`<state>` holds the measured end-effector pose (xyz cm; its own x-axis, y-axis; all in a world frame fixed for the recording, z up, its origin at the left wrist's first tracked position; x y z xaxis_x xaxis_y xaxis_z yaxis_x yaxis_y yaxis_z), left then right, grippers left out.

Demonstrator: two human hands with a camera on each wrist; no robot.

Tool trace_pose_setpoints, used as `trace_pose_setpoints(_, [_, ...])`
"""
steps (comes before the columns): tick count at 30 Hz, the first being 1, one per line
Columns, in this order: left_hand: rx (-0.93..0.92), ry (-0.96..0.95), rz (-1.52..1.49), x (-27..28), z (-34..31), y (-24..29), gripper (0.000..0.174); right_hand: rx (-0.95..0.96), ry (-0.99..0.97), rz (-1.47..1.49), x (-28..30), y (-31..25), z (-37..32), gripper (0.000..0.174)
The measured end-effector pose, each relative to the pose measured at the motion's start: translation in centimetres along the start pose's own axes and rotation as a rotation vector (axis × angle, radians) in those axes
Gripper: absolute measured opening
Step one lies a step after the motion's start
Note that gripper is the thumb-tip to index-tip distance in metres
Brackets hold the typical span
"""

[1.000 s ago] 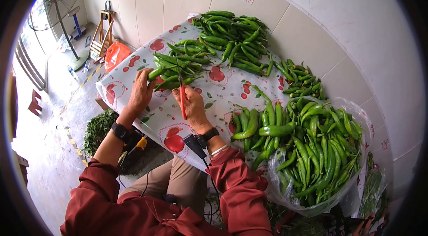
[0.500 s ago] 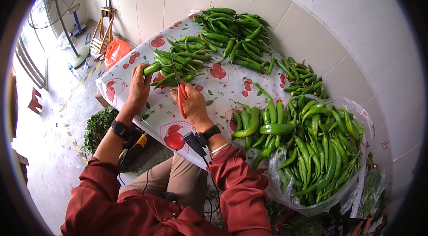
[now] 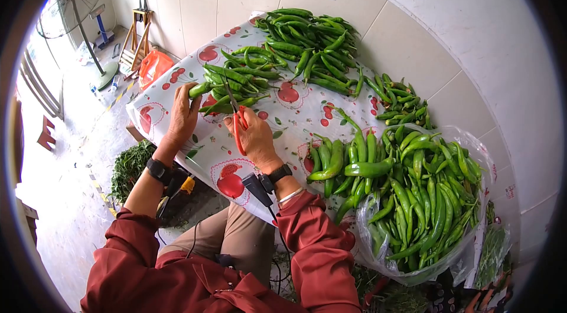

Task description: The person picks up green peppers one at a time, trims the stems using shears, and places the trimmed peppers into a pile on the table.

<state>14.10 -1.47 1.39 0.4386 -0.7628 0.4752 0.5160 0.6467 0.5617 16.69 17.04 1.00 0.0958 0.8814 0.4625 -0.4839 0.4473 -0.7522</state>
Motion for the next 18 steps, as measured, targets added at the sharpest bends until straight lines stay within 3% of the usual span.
trace_pose_setpoints(2, [0.004,0.000,-0.001,0.0,0.0,-0.1,0.027,0.029,-0.001,-0.023,-0.1,0.2,0.0,0.017])
trace_pose_setpoints(4, [0.008,-0.001,-0.001,-0.1,0.0,-0.1,0.027,0.048,0.035,0.061,0.0,0.4,0.0,0.027])
trace_pose_setpoints(11, [-0.046,0.033,0.025,0.2,0.2,0.1,0.023,0.091,0.073,0.167,0.1,1.2,-0.2,0.022])
trace_pose_setpoints(13, [-0.073,0.004,0.052,0.0,0.2,0.2,0.023,-0.149,0.125,0.294,0.0,3.7,-0.1,0.028])
trace_pose_setpoints(14, [-0.110,-0.024,0.070,-0.2,0.2,0.4,0.024,-0.150,0.125,0.293,0.1,4.2,-0.1,0.028])
trace_pose_setpoints(16, [-0.148,-0.051,0.088,-0.4,0.2,0.7,0.025,-0.359,0.124,0.691,0.0,5.0,-0.2,0.034])
trace_pose_setpoints(18, [-0.250,-0.131,0.138,-0.9,0.0,1.5,0.026,-0.359,0.140,0.718,0.2,4.5,-0.2,0.037])
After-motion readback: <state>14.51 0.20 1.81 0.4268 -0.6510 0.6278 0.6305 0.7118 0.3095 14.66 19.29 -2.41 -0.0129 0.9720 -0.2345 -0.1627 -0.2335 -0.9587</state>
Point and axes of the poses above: each hand's wrist, its own z-axis towards the middle knuckle, its own x-axis out of the back of the hand, y = z × x, the point moved 6 cm from there along z, towards the middle knuckle, and after that the axes turned 2 degrees about z, right-handed, at the moved point
